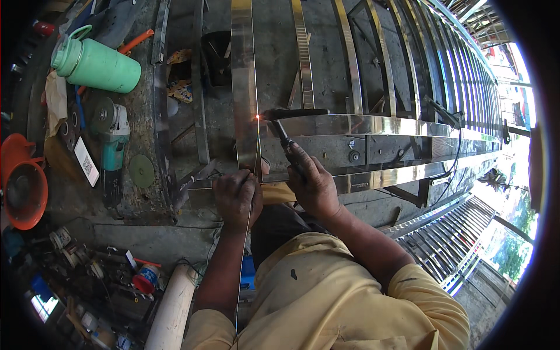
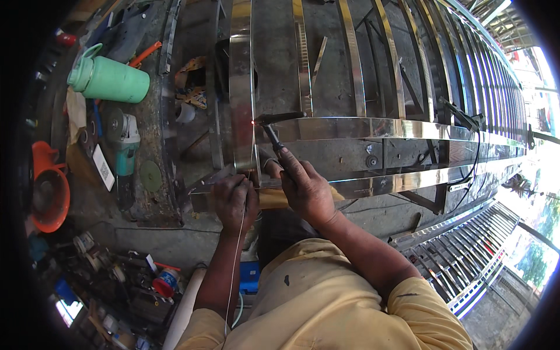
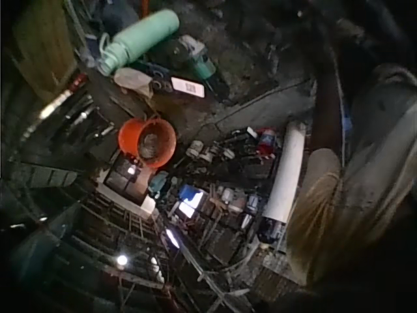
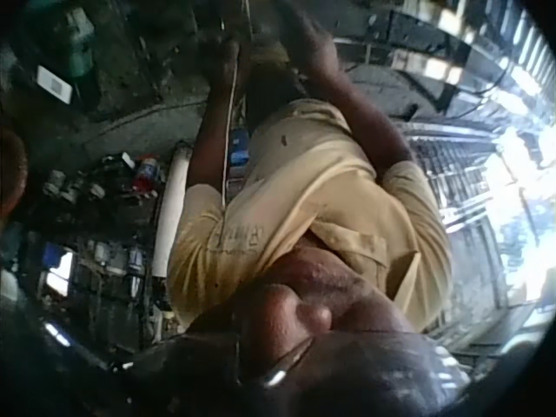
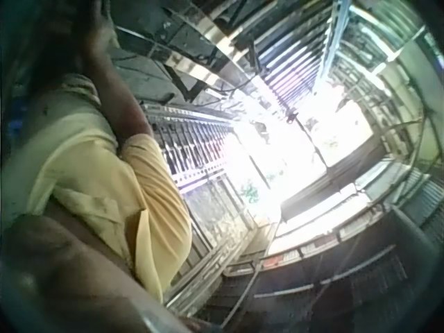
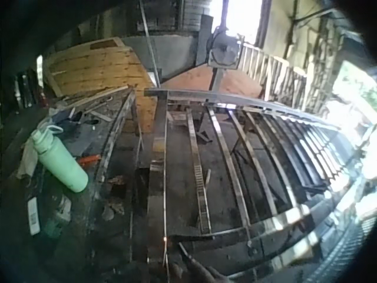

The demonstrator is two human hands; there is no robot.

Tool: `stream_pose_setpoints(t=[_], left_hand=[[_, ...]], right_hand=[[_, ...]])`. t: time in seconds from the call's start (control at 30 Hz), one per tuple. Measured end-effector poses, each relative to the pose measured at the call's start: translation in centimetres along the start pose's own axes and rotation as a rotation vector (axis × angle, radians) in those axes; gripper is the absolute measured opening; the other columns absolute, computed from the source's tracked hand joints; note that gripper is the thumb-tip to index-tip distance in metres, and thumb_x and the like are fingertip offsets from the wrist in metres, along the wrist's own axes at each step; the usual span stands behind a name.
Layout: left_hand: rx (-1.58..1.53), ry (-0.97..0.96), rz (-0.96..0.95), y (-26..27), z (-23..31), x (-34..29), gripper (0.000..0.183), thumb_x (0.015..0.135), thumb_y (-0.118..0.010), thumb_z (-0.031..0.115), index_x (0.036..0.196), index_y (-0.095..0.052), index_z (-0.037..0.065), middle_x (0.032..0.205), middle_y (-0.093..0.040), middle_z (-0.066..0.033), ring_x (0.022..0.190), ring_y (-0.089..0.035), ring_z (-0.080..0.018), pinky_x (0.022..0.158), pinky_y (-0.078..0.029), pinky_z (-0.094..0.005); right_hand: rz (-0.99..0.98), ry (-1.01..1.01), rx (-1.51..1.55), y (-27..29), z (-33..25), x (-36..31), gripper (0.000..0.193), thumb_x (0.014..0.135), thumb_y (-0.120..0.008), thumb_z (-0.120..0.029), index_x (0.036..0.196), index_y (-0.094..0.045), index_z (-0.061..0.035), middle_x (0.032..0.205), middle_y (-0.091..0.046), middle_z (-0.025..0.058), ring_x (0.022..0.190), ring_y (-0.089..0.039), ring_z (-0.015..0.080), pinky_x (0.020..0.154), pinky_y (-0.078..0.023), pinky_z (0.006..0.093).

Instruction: The person welds components of a metal gate using an arc welder with an electrode holder and a welding rod.

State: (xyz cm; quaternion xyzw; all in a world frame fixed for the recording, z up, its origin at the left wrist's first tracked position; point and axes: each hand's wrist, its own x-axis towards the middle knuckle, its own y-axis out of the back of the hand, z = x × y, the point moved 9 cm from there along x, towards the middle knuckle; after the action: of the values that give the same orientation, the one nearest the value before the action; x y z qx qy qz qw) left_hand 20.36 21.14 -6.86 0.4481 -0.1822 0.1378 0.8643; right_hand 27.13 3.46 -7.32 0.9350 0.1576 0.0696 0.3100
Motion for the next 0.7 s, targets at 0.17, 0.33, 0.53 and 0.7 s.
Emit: stream_pose_setpoints(t=[0.17, 0.33, 0.53, 0.7], left_hand=[[-0.012, -0.005, 0.011, 0.1, -0.08, -0.17, 0.018, 0.087, -0.077, 0.003, 0.103, -0.068, 0.005, 0.109, -0.07, -0.0112, 0.098, -0.067, -0.0323, 0.089, -0.05, -0.0479], [0.032, -0.01, 0.004, -0.15, -0.16, -0.34, 0.018, 0.089, -0.077, 0.006, 0.105, -0.068, 0.008, 0.11, -0.07, -0.0092, 0.1, -0.066, -0.0318, 0.088, -0.05, -0.0487], [0.0, -0.003, 0.007, -0.24, -0.31, -0.4, 0.021, 0.087, -0.078, 0.001, 0.105, -0.068, 0.006, 0.109, -0.071, -0.0098, 0.098, -0.067, -0.0321, 0.087, -0.05, -0.0492], [0.048, -0.009, -0.022, -0.03, -0.06, -0.29, 0.019, 0.087, -0.077, 0.006, 0.104, -0.069, 0.007, 0.109, -0.071, -0.009, 0.098, -0.067, -0.031, 0.088, -0.049, -0.0483]], right_hand=[[-0.026, 0.018, 0.031, 0.1, -0.16, 0.1, 0.063, 0.098, -0.071, -0.002, 0.157, -0.051, -0.0106, 0.118, -0.073, 0.018, 0.097, -0.077, 0.0351, 0.078, -0.062, 0.0404], [-0.007, 0.054, 0.076, 0.1, -0.51, 0.14, 0.064, 0.098, -0.071, -0.002, 0.157, -0.051, -0.0104, 0.118, -0.072, 0.0182, 0.096, -0.077, 0.0348, 0.079, -0.062, 0.0407], [0.003, 0.002, -0.01, 0.08, 0.03, -0.06, 0.063, 0.098, -0.072, -0.003, 0.157, -0.051, -0.0112, 0.115, -0.073, 0.0177, 0.095, -0.077, 0.0343, 0.078, -0.062, 0.0404], [-0.026, -0.018, -0.008, 0.03, 0.06, -0.1, 0.063, 0.098, -0.072, -0.002, 0.157, -0.053, -0.0129, 0.115, -0.073, 0.0178, 0.094, -0.077, 0.0337, 0.078, -0.062, 0.0402]])
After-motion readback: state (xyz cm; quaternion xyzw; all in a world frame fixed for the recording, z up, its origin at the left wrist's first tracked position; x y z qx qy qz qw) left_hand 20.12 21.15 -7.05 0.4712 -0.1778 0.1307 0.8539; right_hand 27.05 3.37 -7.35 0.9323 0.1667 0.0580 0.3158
